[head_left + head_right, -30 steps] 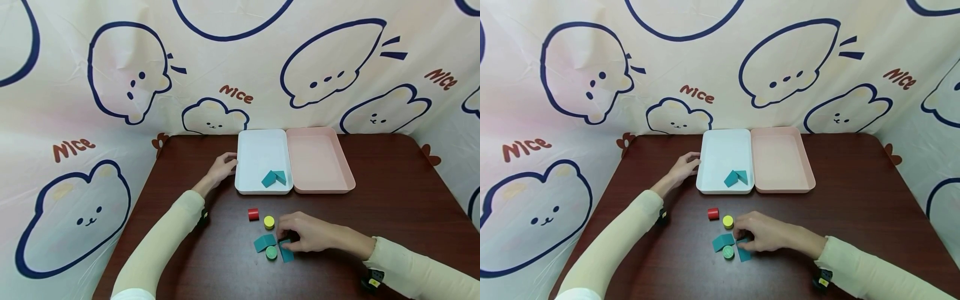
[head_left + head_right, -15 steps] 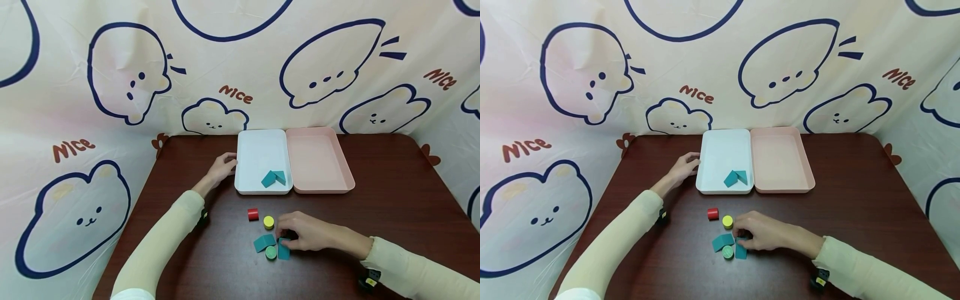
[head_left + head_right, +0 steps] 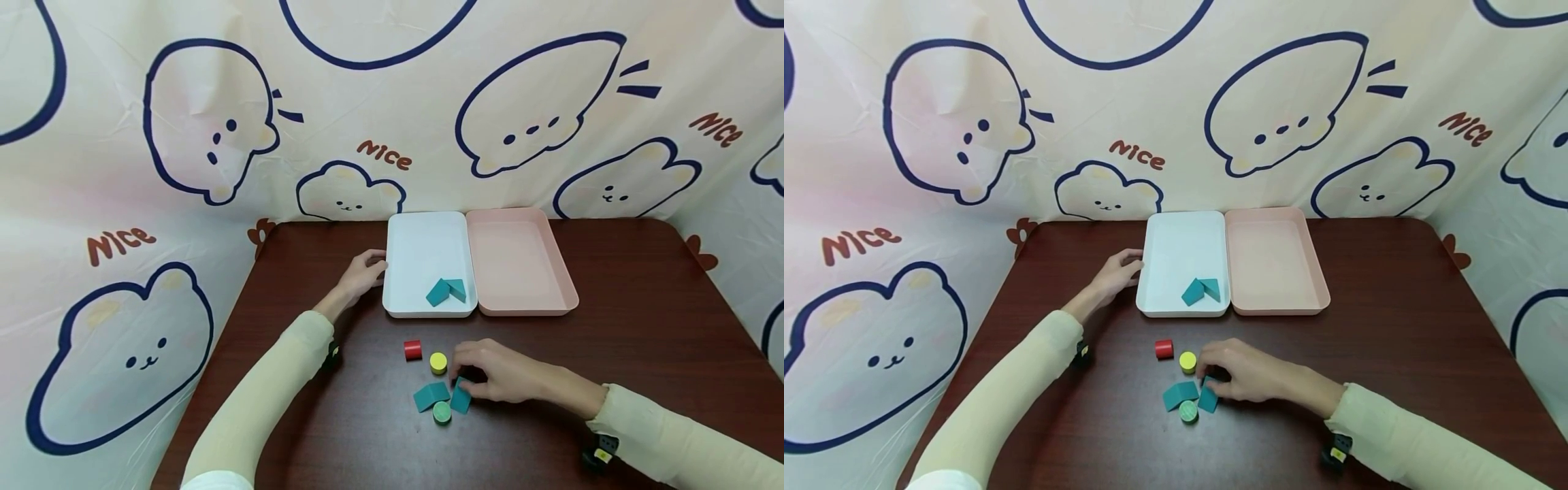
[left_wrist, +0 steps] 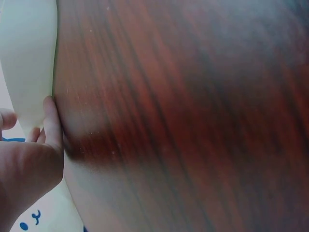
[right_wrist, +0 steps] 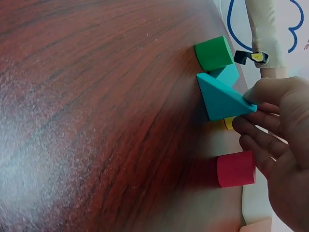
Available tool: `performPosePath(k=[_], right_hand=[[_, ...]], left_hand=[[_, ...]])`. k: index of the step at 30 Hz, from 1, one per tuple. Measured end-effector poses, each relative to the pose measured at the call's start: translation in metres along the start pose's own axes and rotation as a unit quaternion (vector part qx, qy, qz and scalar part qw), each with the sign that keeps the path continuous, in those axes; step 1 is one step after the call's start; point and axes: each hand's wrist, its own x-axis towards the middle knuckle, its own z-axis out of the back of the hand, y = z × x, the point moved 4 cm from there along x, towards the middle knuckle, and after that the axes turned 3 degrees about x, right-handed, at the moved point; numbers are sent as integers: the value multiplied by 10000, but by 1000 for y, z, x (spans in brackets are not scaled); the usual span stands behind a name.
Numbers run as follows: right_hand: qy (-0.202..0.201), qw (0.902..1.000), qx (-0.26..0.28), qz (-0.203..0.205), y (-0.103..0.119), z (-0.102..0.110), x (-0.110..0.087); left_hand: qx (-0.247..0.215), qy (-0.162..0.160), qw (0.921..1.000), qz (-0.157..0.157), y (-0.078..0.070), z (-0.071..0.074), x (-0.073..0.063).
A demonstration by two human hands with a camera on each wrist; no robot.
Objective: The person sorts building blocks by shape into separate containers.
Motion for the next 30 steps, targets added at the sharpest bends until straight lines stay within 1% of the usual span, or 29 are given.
performPosePath(k=[6, 12, 20, 25, 30], right_hand=[[33, 9999, 56, 122, -5, 1, -1], [258, 9995, 157, -59, -6, 3, -3], [379, 9992, -7, -140, -8, 3, -4], [393, 9991, -81, -116, -11, 1, -4], [466, 9986, -160, -183, -14, 0, -6]], left_hand=[[11, -36, 10000, 31, 3, 1, 0], [-10, -15, 10000, 20, 2, 1, 0], [2, -15, 10000, 3, 2, 1, 3], [-17, -35, 10000, 4, 2, 1, 2], [-5, -23, 10000, 5, 2, 1, 2]])
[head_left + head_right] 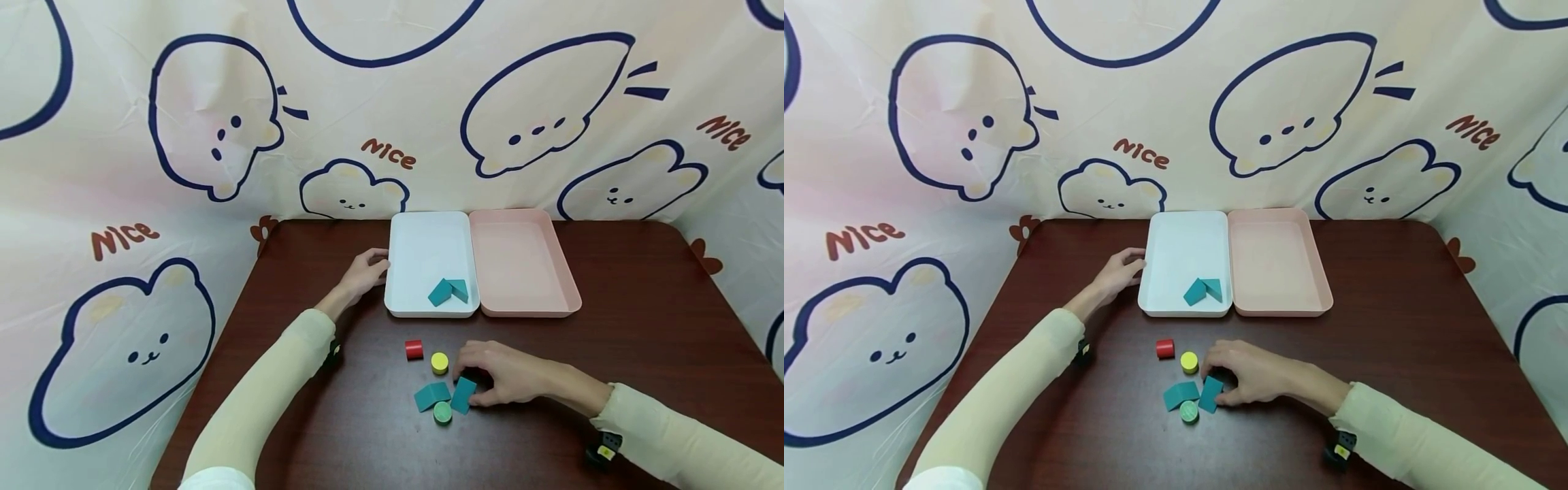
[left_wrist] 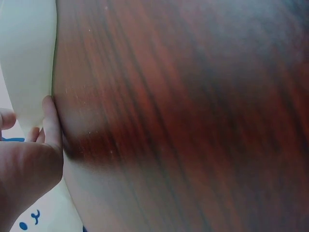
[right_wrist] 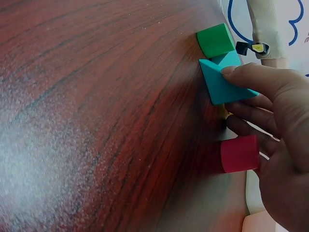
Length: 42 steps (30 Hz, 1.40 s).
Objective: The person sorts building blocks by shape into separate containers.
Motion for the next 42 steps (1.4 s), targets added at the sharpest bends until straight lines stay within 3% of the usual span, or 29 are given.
performPosePath(k=[25, 42], right_hand=[[-22, 9999, 32, -121, 3, 5, 5], [-626, 9978, 84, -206, 8, 39, 10]], left_hand=[[-60, 26, 10000, 15, 1, -1, 1], [109, 19, 9999, 4, -1, 1, -1]])
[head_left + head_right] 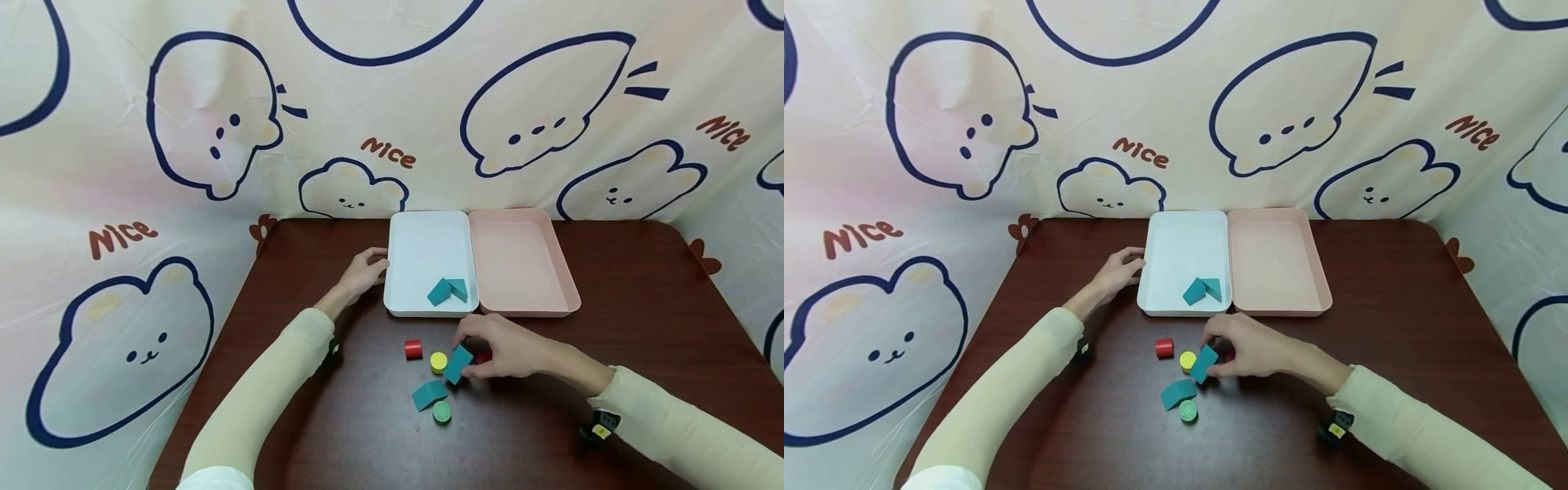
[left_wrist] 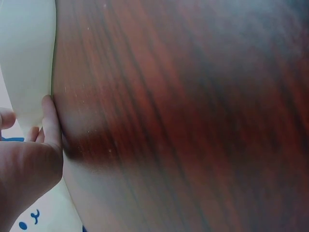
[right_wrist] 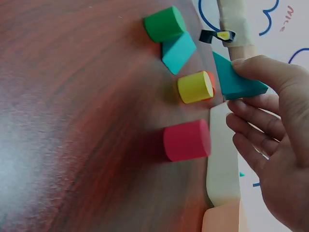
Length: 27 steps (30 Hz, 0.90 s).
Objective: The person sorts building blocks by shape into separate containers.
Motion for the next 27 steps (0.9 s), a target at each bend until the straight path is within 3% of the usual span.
performPosePath(k=[8, 27], right_hand=[[-569, 9983, -17, -98, -3, 18, 11], [-1349, 9906, 3, -212, -30, 52, 40]], left_hand=[[42, -19, 10000, -13, 0, 0, 0], [-14, -11, 10000, -7, 1, -1, 2]])
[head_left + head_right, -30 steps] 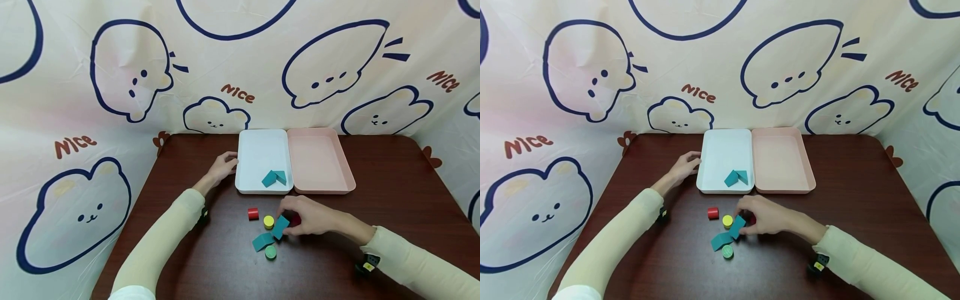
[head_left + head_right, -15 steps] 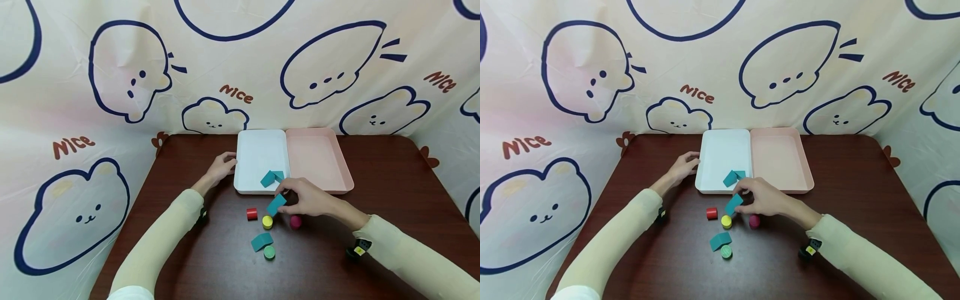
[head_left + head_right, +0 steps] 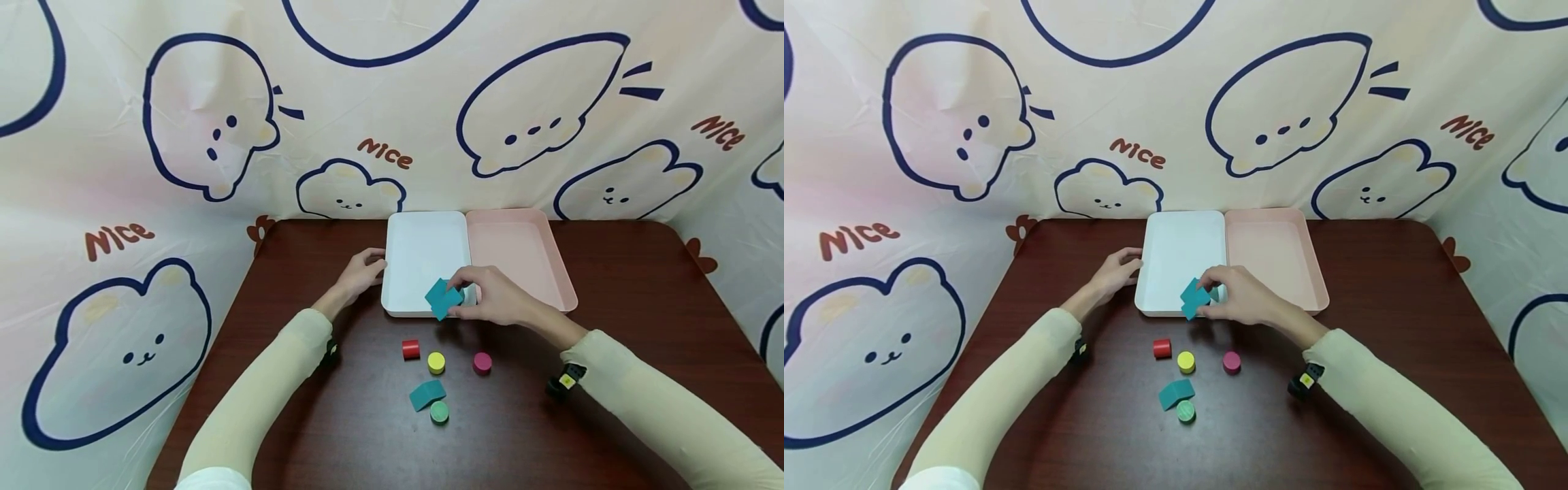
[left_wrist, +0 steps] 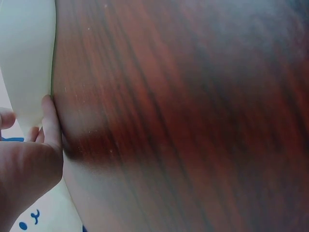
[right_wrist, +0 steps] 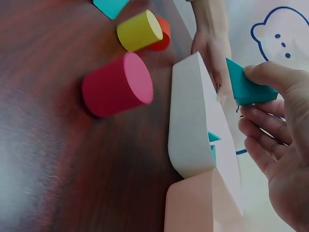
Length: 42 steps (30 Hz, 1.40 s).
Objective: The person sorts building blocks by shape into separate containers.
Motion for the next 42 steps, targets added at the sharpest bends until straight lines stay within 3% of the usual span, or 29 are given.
performPosePath(k=[11, 26, 42], right_hand=[[-83, 9970, 93, -759, -11, 10, 20], [-485, 9967, 81, -645, -34, 24, 40], [-607, 9909, 109, -1198, -61, 22, 55]], left_hand=[[0, -19, 10000, 13, -1, 0, -1], [-14, -6, 10000, 5, -1, 3, 0], [-36, -3, 10000, 10, -2, 0, -2]])
